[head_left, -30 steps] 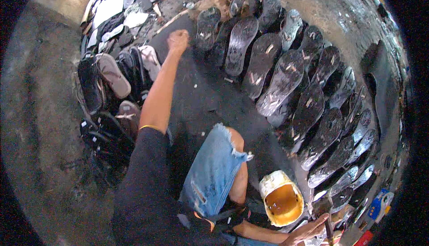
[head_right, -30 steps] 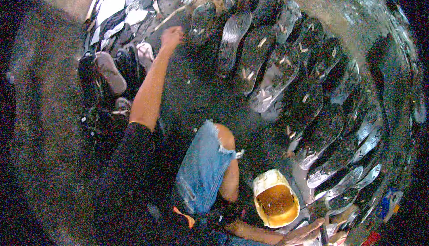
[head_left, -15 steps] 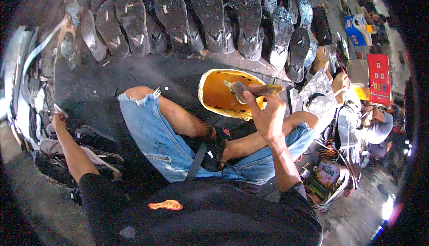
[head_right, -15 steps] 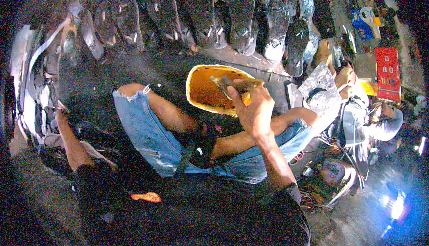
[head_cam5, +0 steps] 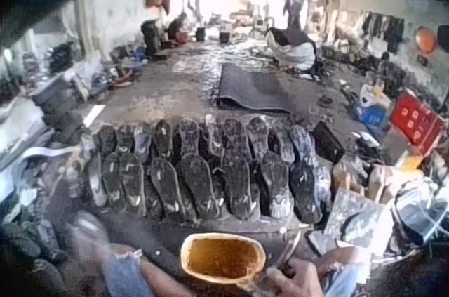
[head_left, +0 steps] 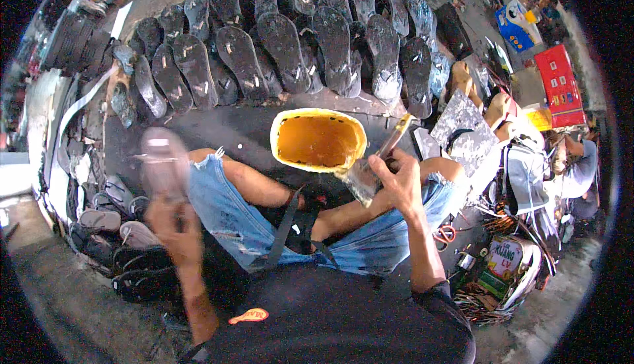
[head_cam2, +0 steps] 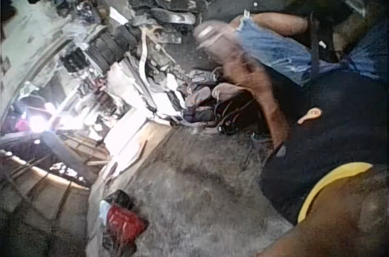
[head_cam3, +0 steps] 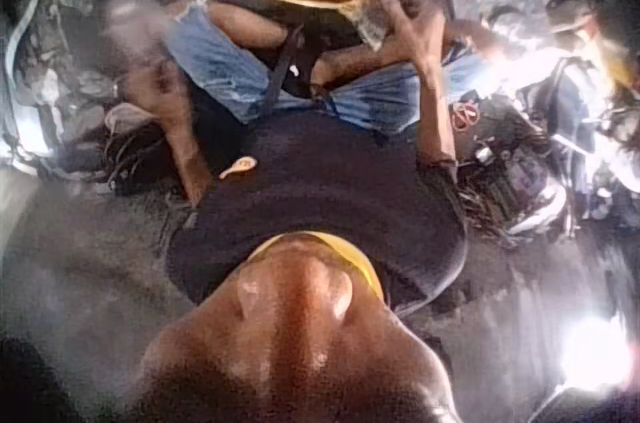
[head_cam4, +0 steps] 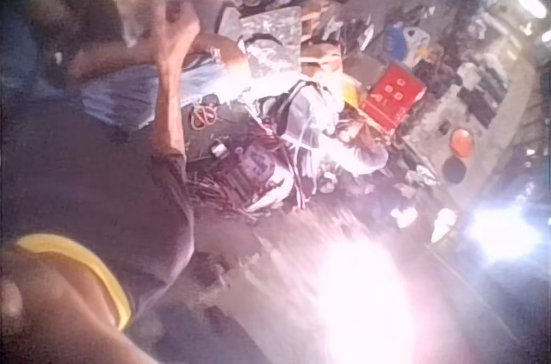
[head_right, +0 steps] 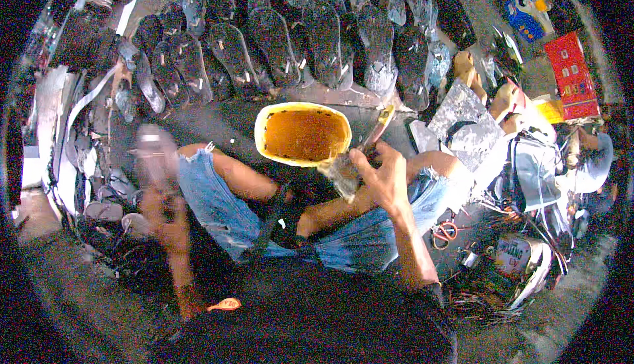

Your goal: The person sits on the floor and repeatedly picks up black shoe soles, dips a brush into a yellow container of paint, and applies paint to the soles. Each painted sole is placed back onto a pile of similar soles on the floor.

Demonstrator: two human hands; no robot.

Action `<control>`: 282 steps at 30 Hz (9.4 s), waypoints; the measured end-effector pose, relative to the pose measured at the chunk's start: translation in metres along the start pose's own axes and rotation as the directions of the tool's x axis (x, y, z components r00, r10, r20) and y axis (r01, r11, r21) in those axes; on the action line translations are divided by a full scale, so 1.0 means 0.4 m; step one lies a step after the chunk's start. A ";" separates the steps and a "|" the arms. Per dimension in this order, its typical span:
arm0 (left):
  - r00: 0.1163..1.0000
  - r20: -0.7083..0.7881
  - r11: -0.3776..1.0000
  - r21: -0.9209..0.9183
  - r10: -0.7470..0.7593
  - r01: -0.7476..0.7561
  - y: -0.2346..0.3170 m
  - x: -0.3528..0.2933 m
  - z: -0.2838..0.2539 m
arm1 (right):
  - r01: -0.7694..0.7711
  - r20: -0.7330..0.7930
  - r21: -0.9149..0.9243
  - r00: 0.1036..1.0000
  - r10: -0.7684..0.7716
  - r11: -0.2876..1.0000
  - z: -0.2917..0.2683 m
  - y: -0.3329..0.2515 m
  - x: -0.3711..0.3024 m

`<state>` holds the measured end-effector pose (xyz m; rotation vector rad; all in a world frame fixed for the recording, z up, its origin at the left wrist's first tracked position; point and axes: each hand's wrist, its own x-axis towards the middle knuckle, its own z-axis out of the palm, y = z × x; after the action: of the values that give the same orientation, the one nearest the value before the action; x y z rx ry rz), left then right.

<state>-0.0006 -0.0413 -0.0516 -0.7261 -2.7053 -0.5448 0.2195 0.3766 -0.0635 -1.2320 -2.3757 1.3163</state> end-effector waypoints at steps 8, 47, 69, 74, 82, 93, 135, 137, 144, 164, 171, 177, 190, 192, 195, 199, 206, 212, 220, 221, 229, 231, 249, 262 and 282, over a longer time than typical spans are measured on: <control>0.961 0.243 0.905 -0.364 -0.135 0.219 0.140 -0.055 0.025 | 0.118 0.113 0.248 0.982 -0.149 0.961 -0.015 -0.055 -0.025; 0.804 0.594 -0.341 -0.749 0.037 0.568 0.453 0.122 0.154 | 0.888 -0.291 0.188 0.459 -0.840 0.420 0.133 -0.273 -0.186; 0.938 0.340 0.041 -0.940 0.074 0.338 0.490 0.207 0.163 | 0.778 -0.268 0.185 0.628 -0.731 0.600 0.096 -0.285 -0.143; 0.976 0.145 0.599 -0.800 0.160 0.020 0.517 0.173 0.116 | 0.649 -0.585 0.306 0.705 -0.400 0.696 0.001 -0.321 0.108; 0.884 0.460 -0.175 -0.866 0.087 0.468 0.448 0.191 0.182 | 0.717 -0.136 0.395 0.664 -0.735 0.574 0.085 -0.321 -0.164; 0.804 0.577 -0.254 -0.763 0.148 0.594 0.396 0.120 0.197 | 0.634 -0.341 0.174 0.757 -0.558 0.754 0.090 -0.289 -0.061; 0.565 -0.366 0.453 0.350 -0.739 0.820 -0.235 -0.023 -0.398 | 0.320 -0.504 -0.136 0.793 -0.344 0.938 -0.037 -0.255 0.097; 0.668 -0.202 0.509 0.504 -0.716 0.698 -0.296 -0.146 -0.288 | 0.258 -0.325 0.158 0.925 -0.197 0.953 0.022 -0.216 0.083; 0.494 -0.061 0.496 -0.020 -0.867 0.868 -0.576 -0.237 -0.205 | 0.446 -0.021 -0.138 0.891 -0.453 0.884 0.115 -0.179 0.094; 0.937 0.349 0.990 -0.135 0.021 0.028 0.156 -0.128 -0.004 | 0.054 0.054 0.147 0.997 -0.063 0.988 0.002 -0.007 -0.046; 0.795 0.597 -0.516 -0.651 0.105 0.556 0.280 0.022 0.068 | 0.299 -0.346 0.688 0.936 -0.064 0.661 -0.061 -0.203 0.098; 0.737 0.630 -0.638 -0.469 0.243 0.611 0.364 0.003 0.152 | 0.916 -0.235 -0.004 0.388 -0.891 0.400 0.139 -0.363 0.025; 0.753 0.621 -0.563 -0.551 0.215 0.616 0.349 0.003 0.130 | 0.652 -0.443 0.233 0.732 -0.518 0.722 0.030 -0.342 0.035; 0.742 0.613 -0.486 -0.577 0.273 0.656 0.355 0.001 0.134 | 0.758 -0.355 0.069 0.626 -0.694 0.649 0.025 -0.329 -0.009; 0.674 0.643 -0.573 -0.416 0.363 0.706 0.374 0.000 0.103 | 0.623 -0.519 0.034 0.679 -0.519 0.781 -0.039 -0.284 0.172; 0.718 0.683 -0.605 -0.518 0.134 0.605 0.431 0.029 0.130 | 0.578 -0.240 0.327 0.816 -0.526 0.748 0.004 -0.320 -0.010; 0.775 0.592 -0.661 -0.494 0.220 0.565 0.462 0.057 0.143 | 0.615 -0.235 0.232 0.787 -0.571 0.753 0.110 -0.279 -0.086; 0.755 0.604 -0.637 -0.482 0.255 0.601 0.426 0.149 0.169 | 0.762 -0.241 0.473 0.595 -0.767 0.442 0.152 -0.319 -0.199; 0.735 0.666 -0.643 -0.511 0.124 0.571 0.463 0.113 0.191 | 0.754 -0.341 0.207 0.653 -0.677 0.623 0.110 -0.279 -0.143; 0.760 0.607 -0.771 -0.360 0.233 0.525 0.454 0.102 0.213 | 0.403 -0.141 0.526 0.910 -0.391 0.748 0.083 -0.280 -0.115; 0.743 0.612 -0.697 -0.408 0.271 0.590 0.446 0.102 0.207 | 0.561 -0.472 0.137 0.761 -0.444 0.816 0.004 -0.246 0.036; 0.788 0.580 -0.603 -0.559 0.206 0.569 0.500 0.091 0.175 | 0.668 -0.695 0.271 0.634 -0.339 0.694 -0.003 -0.270 0.111; 0.785 0.448 -0.730 -0.341 0.427 0.592 0.400 0.063 0.256 | 0.787 -0.537 -0.041 0.503 -0.678 0.616 0.109 -0.256 -0.045; 0.976 0.214 -0.139 -0.966 0.045 0.218 0.216 1.082 0.208 | 0.267 -0.540 0.299 0.839 -0.068 0.916 0.017 -0.044 0.292; 0.760 0.541 0.014 -0.811 -0.361 0.585 -0.242 1.245 0.684 | 0.032 -0.430 0.300 0.897 0.105 0.953 0.068 0.037 0.333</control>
<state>-0.5135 0.2061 -0.1403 0.1098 -2.3316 -2.6739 0.1284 0.4596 -0.1225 -1.3171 -1.7729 1.1932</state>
